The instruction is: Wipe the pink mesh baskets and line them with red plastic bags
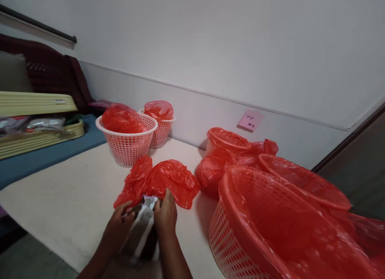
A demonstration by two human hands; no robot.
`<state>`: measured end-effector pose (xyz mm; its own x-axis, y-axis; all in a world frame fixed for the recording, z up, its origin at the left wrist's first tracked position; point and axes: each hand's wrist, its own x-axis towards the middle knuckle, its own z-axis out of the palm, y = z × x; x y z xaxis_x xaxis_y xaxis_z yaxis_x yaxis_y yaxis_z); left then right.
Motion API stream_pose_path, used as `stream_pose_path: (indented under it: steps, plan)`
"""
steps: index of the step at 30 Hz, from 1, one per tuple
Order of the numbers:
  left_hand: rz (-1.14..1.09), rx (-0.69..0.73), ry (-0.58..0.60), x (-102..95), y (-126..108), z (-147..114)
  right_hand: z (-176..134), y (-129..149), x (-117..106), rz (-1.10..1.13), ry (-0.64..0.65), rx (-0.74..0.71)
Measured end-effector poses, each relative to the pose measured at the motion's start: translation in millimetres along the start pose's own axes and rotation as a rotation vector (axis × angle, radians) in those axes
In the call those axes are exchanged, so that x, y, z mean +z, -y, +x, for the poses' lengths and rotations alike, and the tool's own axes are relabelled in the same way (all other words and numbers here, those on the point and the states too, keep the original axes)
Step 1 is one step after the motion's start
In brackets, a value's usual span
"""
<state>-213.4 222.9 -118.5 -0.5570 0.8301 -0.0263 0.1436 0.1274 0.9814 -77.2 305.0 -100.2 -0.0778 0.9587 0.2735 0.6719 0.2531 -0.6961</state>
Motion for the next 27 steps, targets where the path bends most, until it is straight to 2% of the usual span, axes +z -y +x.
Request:
stream_pose_path:
  steps: [4, 6, 10, 14, 18, 24, 27]
  plan:
    - [0.041, -0.01, -0.007, -5.6, 4, 2, -14, -9, -7, -0.132, 0.261, 0.072]
    - [0.046, -0.022, 0.006, -3.8, 6, 2, -22, -13, -8, -0.143, 0.329, 0.062]
    - [0.037, -0.047, 0.007, 2.0, 7, 4, -31, -10, -4, -0.134, 0.326, -0.026]
    - [0.023, -0.065, 0.006, 1.8, 2, 5, -34, -3, -1, 0.074, 0.424, -0.174]
    - [0.034, -0.092, 0.022, -4.5, -2, 5, -32, -6, -10, 0.214, 0.496, -0.084]
    - [0.044, -0.109, 0.061, -7.0, 5, 6, -28, -15, -25, -0.002, 0.367, -0.021]
    - [0.051, -0.101, 0.057, -6.0, 7, 5, -27, -9, -31, 0.111, 0.403, 0.03]
